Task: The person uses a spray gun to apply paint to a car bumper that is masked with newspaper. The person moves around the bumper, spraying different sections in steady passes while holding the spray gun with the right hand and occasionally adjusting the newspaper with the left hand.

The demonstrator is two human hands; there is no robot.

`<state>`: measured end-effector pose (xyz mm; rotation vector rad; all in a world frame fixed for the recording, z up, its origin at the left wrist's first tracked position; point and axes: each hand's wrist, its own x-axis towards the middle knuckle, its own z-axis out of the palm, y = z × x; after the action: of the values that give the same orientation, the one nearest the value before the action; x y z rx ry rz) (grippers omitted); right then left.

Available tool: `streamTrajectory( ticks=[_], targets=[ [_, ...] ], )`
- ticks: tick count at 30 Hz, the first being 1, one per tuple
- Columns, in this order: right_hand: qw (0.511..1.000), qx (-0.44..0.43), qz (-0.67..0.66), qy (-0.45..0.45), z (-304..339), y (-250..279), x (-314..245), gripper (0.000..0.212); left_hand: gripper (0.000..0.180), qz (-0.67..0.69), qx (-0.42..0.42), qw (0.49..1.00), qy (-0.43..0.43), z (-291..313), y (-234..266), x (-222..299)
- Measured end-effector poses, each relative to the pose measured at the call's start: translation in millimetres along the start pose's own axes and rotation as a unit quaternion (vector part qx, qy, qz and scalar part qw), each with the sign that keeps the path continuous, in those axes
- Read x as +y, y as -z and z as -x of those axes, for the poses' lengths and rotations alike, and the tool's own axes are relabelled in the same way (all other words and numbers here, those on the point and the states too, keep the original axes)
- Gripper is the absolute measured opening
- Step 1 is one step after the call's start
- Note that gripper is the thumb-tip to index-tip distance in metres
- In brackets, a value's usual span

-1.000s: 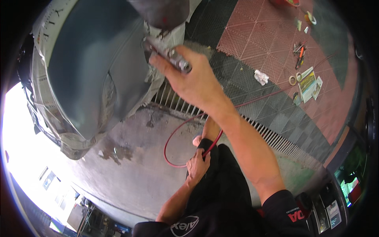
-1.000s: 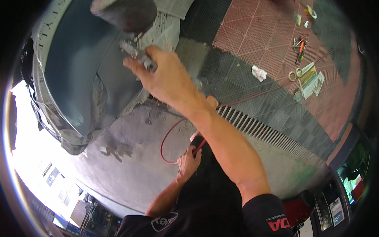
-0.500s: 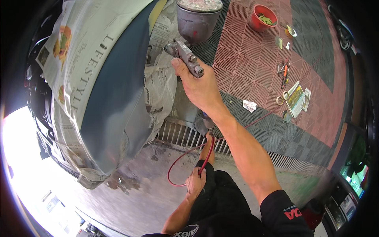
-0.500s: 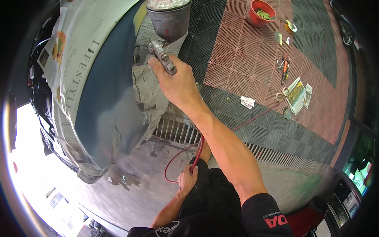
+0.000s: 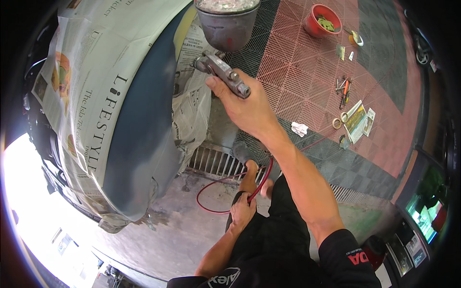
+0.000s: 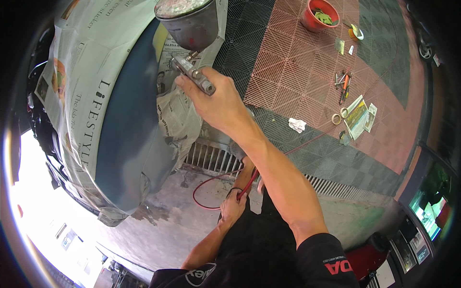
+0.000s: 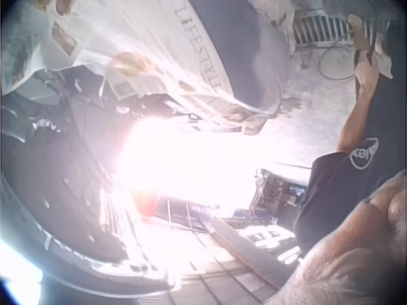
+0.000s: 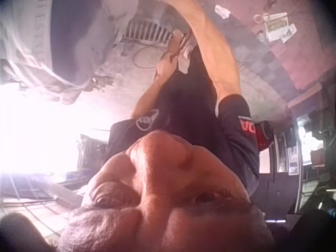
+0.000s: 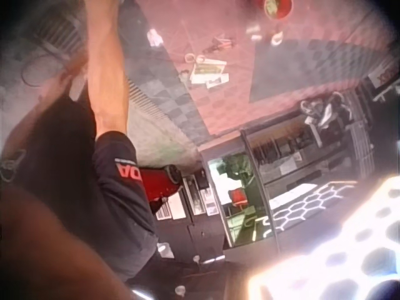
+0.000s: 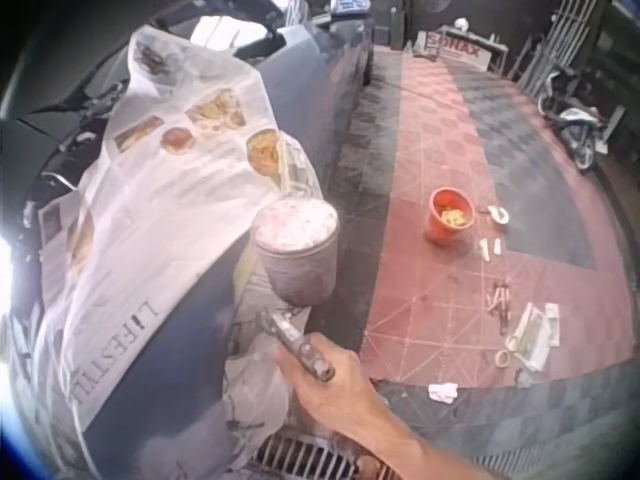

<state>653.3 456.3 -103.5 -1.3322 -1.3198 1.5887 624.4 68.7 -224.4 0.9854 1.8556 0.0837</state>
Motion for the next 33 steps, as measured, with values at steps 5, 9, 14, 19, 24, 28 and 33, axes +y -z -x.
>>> streamTrajectory(
  ticks=[5, 9, 14, 19, 24, 28, 33],
  targets=[
    [0.999, 0.005, -0.021, 0.025, -22, 7, 0, 0.046, 0.028, 0.028, 0.019, 0.999, 0.002, -8, -2, 20],
    [0.999, -0.001, -0.035, 0.023, -34, 13, -7, 0.047, 0.028, 0.017, 0.014, 0.999, 0.024, -15, -1, 36],
    [0.999, -0.010, -0.036, 0.027, -52, 26, -13, 0.047, 0.029, 0.031, 0.023, 0.998, 0.048, -21, -9, 61],
    [0.999, -0.026, -0.029, 0.031, -73, 42, -15, 0.048, 0.029, 0.058, 0.033, 0.996, 0.053, -29, -23, 88],
    [0.998, -0.029, -0.024, 0.047, -92, 53, -18, 0.050, 0.029, 0.057, 0.035, 0.995, 0.069, -37, -31, 115],
    [0.998, -0.026, -0.019, 0.054, -112, 62, -14, 0.049, 0.030, 0.057, 0.046, 0.994, 0.081, -46, -34, 132],
    [0.999, -0.017, -0.009, 0.047, -128, 73, -19, 0.053, 0.030, 0.058, 0.059, 0.994, 0.077, -54, -34, 147]
  ],
)
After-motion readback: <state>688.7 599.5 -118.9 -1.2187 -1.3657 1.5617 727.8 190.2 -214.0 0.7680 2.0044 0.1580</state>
